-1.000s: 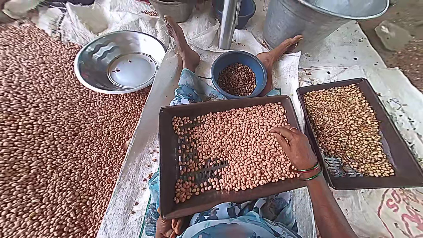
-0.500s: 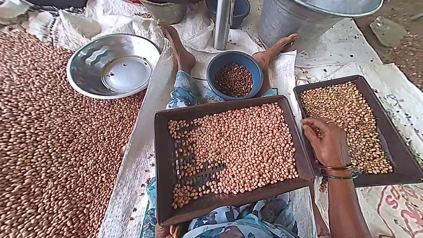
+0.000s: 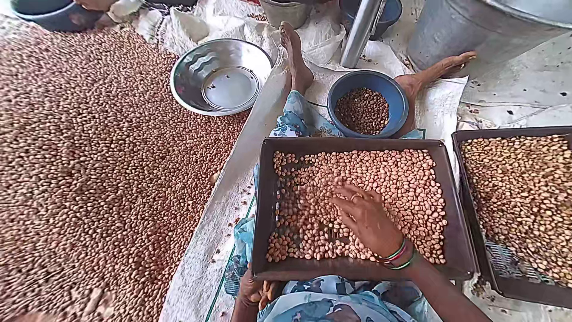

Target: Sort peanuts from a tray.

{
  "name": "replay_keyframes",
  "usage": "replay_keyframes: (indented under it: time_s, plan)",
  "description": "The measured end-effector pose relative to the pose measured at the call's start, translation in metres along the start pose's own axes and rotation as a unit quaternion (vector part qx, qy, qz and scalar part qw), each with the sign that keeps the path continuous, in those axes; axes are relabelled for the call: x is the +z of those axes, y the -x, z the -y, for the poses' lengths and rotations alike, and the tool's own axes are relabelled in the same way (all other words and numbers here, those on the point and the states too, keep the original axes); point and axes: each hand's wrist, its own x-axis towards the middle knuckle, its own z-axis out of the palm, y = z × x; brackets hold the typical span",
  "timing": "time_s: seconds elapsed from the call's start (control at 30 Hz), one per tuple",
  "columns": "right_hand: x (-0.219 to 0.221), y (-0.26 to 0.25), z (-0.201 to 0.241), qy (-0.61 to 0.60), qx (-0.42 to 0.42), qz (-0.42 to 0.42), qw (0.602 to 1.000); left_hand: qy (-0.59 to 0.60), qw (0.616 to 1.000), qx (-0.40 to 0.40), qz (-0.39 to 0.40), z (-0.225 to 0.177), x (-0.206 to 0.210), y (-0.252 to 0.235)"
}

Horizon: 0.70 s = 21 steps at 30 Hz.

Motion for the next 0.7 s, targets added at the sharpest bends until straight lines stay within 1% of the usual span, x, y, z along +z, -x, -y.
replay_keyframes:
  time_s: [0.03, 0.07, 0.13, 0.2, 0.3, 0.37, 0.43, 0.47, 0.5, 0.53, 0.57, 0.6, 0.63, 0.67, 0.7]
  plan:
    - [-0.008, -0.005, -0.01, 0.011, 0.001, -0.061, 0.998, 0.001, 1.0, 0.002, 0.0, -0.001, 0.003, 0.0]
    - [-0.02, -0.006, -0.021, 0.017, 0.017, -0.093, 0.995, -0.001, 1.0, 0.007, -0.004, -0.001, 0.004, 0.001]
    - [-0.046, 0.002, -0.041, 0.04, 0.084, -0.101, 0.99, -0.001, 1.0, 0.012, -0.008, 0.0, 0.003, 0.003]
    - [-0.066, 0.02, -0.059, 0.09, 0.18, -0.059, 0.978, 0.009, 1.0, 0.006, -0.002, 0.0, 0.0, 0.004]
    - [-0.082, 0.05, -0.069, 0.136, 0.338, 0.041, 0.93, -0.001, 1.0, 0.003, -0.02, -0.008, 0.008, 0.003]
    - [-0.074, 0.063, -0.067, 0.148, 0.411, 0.092, 0.895, -0.014, 0.997, 0.035, -0.072, -0.017, 0.015, 0.001]
    - [-0.055, 0.057, -0.05, 0.147, 0.465, 0.151, 0.86, -0.018, 0.991, 0.081, -0.101, -0.029, 0.011, 0.002]
    - [-0.045, 0.05, -0.038, 0.135, 0.474, 0.176, 0.852, -0.031, 0.981, 0.113, -0.155, -0.035, 0.013, -0.002]
    - [-0.037, 0.044, -0.027, 0.113, 0.464, 0.19, 0.858, -0.078, 0.958, 0.145, -0.236, -0.041, 0.02, -0.012]
    - [-0.032, 0.037, -0.017, 0.076, 0.442, 0.204, 0.87, -0.166, 0.917, 0.17, -0.319, -0.045, 0.027, -0.027]
    - [-0.028, 0.034, -0.009, 0.02, 0.398, 0.201, 0.895, -0.273, 0.868, 0.179, -0.375, -0.048, 0.032, -0.043]
    - [-0.025, 0.035, -0.005, -0.053, 0.34, 0.184, 0.921, -0.351, 0.831, 0.178, -0.394, -0.054, 0.035, -0.057]
    - [-0.021, 0.038, -0.007, -0.136, 0.279, 0.148, 0.939, -0.42, 0.804, 0.17, -0.385, -0.06, 0.04, -0.068]
    - [-0.018, 0.044, -0.013, -0.208, 0.225, 0.082, 0.948, -0.476, 0.783, 0.157, -0.367, -0.066, 0.046, -0.079]
    - [-0.018, 0.052, -0.02, -0.232, 0.194, 0.0, 0.953, -0.517, 0.769, 0.137, -0.351, -0.072, 0.052, -0.087]
